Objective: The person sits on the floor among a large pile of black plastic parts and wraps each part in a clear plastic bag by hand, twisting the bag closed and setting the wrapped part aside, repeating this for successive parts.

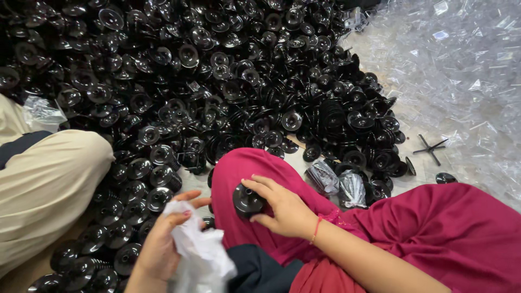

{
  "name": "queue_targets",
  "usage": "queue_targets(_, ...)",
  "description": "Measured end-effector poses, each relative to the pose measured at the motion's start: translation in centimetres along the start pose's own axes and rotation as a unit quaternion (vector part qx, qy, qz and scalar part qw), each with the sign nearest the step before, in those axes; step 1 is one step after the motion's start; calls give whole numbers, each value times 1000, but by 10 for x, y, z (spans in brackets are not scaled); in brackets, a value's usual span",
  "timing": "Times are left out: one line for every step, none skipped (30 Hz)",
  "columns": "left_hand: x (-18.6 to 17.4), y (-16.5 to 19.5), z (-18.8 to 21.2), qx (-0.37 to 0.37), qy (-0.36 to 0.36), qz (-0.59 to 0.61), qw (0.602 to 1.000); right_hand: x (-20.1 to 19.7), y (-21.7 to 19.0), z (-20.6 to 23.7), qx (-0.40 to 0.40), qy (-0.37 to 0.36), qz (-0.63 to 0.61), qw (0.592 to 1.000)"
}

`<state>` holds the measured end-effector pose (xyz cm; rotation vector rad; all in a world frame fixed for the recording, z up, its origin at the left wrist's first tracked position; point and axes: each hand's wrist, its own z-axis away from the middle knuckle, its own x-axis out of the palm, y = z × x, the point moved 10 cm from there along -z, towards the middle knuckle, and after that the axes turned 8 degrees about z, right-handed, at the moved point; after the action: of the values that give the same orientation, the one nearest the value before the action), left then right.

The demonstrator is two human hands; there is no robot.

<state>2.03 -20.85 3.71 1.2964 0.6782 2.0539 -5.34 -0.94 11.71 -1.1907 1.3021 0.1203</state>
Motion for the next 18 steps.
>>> queue_targets(9,0,1,2,-13,9,1000,-11,-10,0,-22,31,9,999)
queue_targets(18,-1,4,3,-26,18,1000,-23,-19,3,-43,62,18,997)
queue_targets(28,-3,7,3,-39,27,999,-35,-29,8,-64,91,26,993)
queue_targets(39,-1,10,18,-56,30,998,-46,-34,12,-64,115,-1,991)
queue_targets(50,1,14,33,-72,33,996,-56,-39,17,-64,138,-28,988)
queue_targets(61,2,18,48,-87,36,994,-64,-43,22,-63,159,-56,984)
queue_targets(71,0,21,54,-97,49,993,-63,-44,25,-43,142,-83,985)
queue_targets(79,-1,23,59,-107,61,991,-61,-44,28,-23,126,-110,986)
queue_targets(87,-3,26,65,-118,73,988,-56,-43,30,-3,111,-138,984)
queue_targets(91,-6,28,70,-113,80,988,-49,-45,31,6,94,-155,983)
queue_targets(94,-11,30,75,-110,87,987,-41,-47,32,16,77,-171,982)
queue_targets(95,-17,31,79,-107,95,987,-33,-47,35,26,60,-187,980)
queue_targets(92,-20,31,103,-88,65,989,-18,-38,38,77,16,-220,972)
queue_targets(87,-25,32,126,-68,37,989,-4,-30,42,128,-29,-252,959)
queue_targets(79,-30,34,149,-46,9,988,11,-22,49,178,-76,-282,939)
queue_targets(63,-33,34,152,-9,-12,988,3,-22,48,147,-37,-254,955)
queue_targets(45,-35,36,155,28,-33,987,-6,-23,46,114,3,-224,968)
queue_targets(25,-35,36,159,63,-54,984,-14,-24,45,80,43,-192,977)
